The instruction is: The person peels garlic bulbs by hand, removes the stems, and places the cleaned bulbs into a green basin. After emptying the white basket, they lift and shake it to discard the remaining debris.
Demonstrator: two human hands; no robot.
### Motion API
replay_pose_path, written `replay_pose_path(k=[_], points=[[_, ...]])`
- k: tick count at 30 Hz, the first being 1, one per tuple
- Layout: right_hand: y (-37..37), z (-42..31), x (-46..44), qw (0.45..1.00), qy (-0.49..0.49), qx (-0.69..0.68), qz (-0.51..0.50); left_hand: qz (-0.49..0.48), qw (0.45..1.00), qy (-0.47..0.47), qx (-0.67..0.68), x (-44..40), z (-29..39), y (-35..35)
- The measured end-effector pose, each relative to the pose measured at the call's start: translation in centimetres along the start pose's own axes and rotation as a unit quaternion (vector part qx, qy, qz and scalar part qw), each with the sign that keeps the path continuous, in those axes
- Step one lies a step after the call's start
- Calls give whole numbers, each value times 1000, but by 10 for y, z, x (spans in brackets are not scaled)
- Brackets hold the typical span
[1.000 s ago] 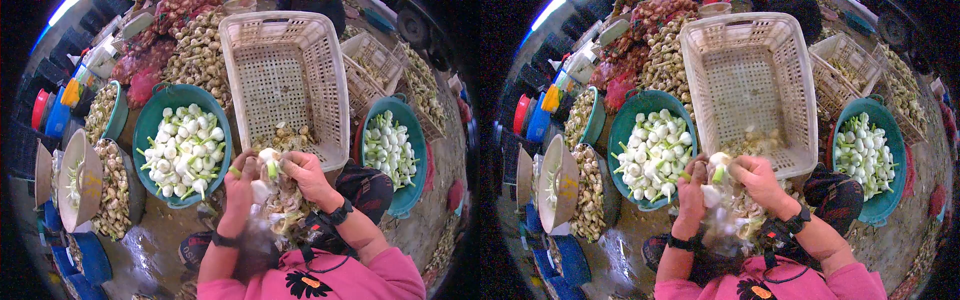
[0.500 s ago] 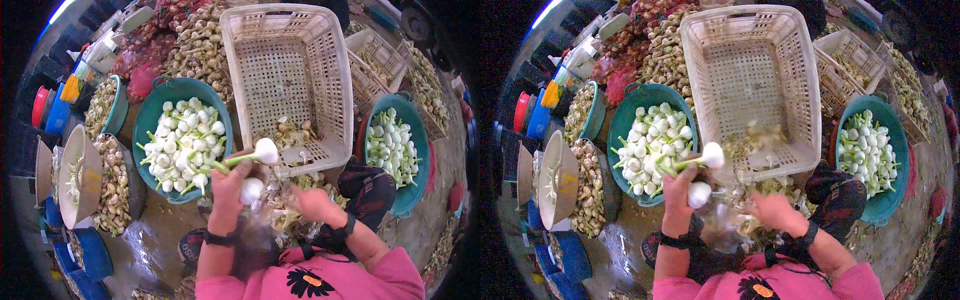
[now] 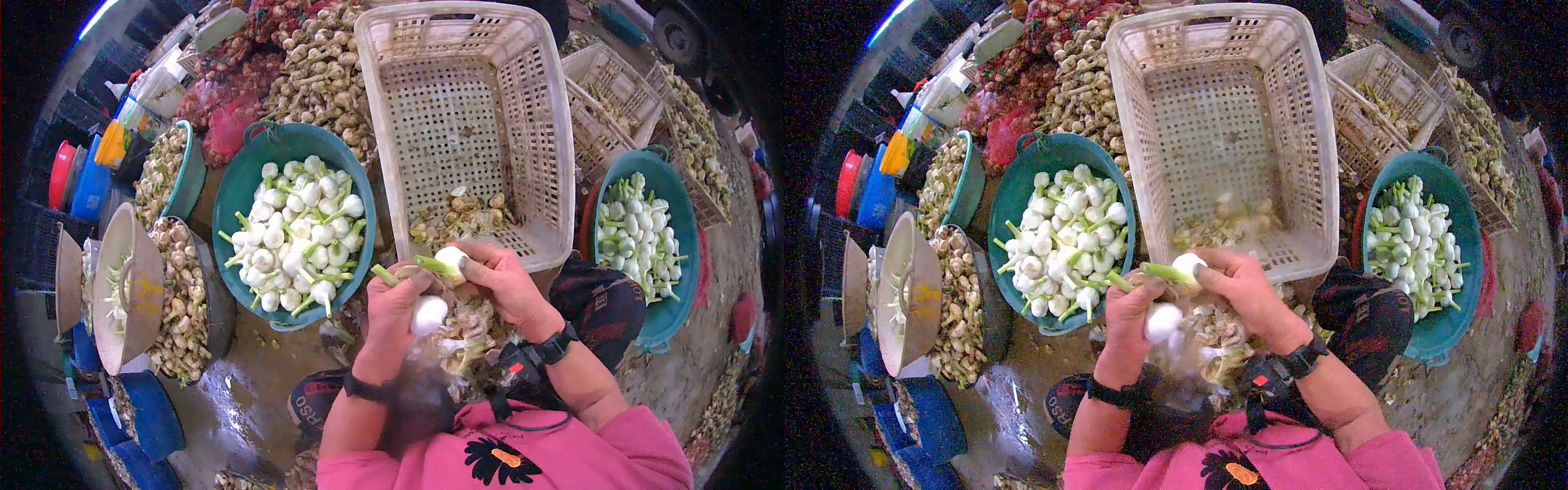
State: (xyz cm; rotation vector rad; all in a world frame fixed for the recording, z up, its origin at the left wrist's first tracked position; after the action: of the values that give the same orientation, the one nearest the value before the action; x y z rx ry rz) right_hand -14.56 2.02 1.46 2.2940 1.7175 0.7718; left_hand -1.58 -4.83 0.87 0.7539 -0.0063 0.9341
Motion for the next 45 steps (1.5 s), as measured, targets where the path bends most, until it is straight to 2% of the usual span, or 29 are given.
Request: replay_pose_path(k=[2,3,5,6,7,8,9,10,11,13,14,15,18,21,24,27,30,36,39,42,43,45], points=[[2,-20,4,970,-111,211,38,44,992,52,-110,-1,1,1],[9,-27,4,940,-176,291,12,44,988,72,-131,1,2,5],[25,-34,8,848,-294,440,-37,13,960,126,-250,2,0,12],[8,-25,1,897,-246,368,13,-5,939,154,-309,3,0,16],[-8,-12,-10,934,-196,292,60,15,951,135,-278,3,-3,14],[-28,-3,-18,980,-137,116,84,41,966,110,-229,4,-1,9],[-44,3,-24,984,-96,-75,127,67,978,83,-180,6,3,3],[-52,-11,-24,970,-72,-197,124,91,986,56,-129,7,5,-2],[-60,-15,-25,962,-70,-237,113,56,987,81,-131,7,6,0],[-65,-18,-22,954,-55,-279,98,-28,930,43,-363,2,-26,-9],[-60,-15,-21,954,-38,-281,93,-69,879,24,-470,0,-44,-13],[-55,-18,-18,958,-55,-269,86,-107,803,14,-586,6,-39,9],[-60,-12,-12,963,-56,-219,144,-141,812,120,-554,8,-36,25],[-51,-10,-6,961,-54,-194,190,-75,862,5,-501,6,-30,28],[-41,3,-4,955,-47,-195,220,26,895,93,-435,2,-21,20],[-23,18,-4,953,-64,-156,253,54,828,210,-517,4,3,37],[-7,19,-1,956,-71,-140,248,68,763,254,-591,4,10,34],[-9,17,2,962,-78,-84,249,-30,761,243,-601,5,11,32],[-9,16,3,962,-76,-80,251,-29,772,265,-577,6,9,31],[-14,18,1,965,-44,-100,240,-28,748,262,-609,0,4,25],[-18,18,0,966,-32,-107,234,-7,816,211,-537,-4,-1,14],[-27,27,-5,956,26,-210,204,31,922,103,-373,-10,-14,-2]])
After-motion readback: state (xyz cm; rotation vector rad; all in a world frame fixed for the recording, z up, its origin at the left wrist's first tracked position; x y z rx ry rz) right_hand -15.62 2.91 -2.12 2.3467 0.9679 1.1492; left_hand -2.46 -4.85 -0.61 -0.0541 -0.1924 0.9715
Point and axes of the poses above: each hand's wrist, its own x-axis away from the middle knuckle, its own y-axis out of the palm, z = x × y, the point moved 6 cm from there along -x, towards the middle knuckle, and after that the axes turned 1 degree about y, right-handed, at the moved point
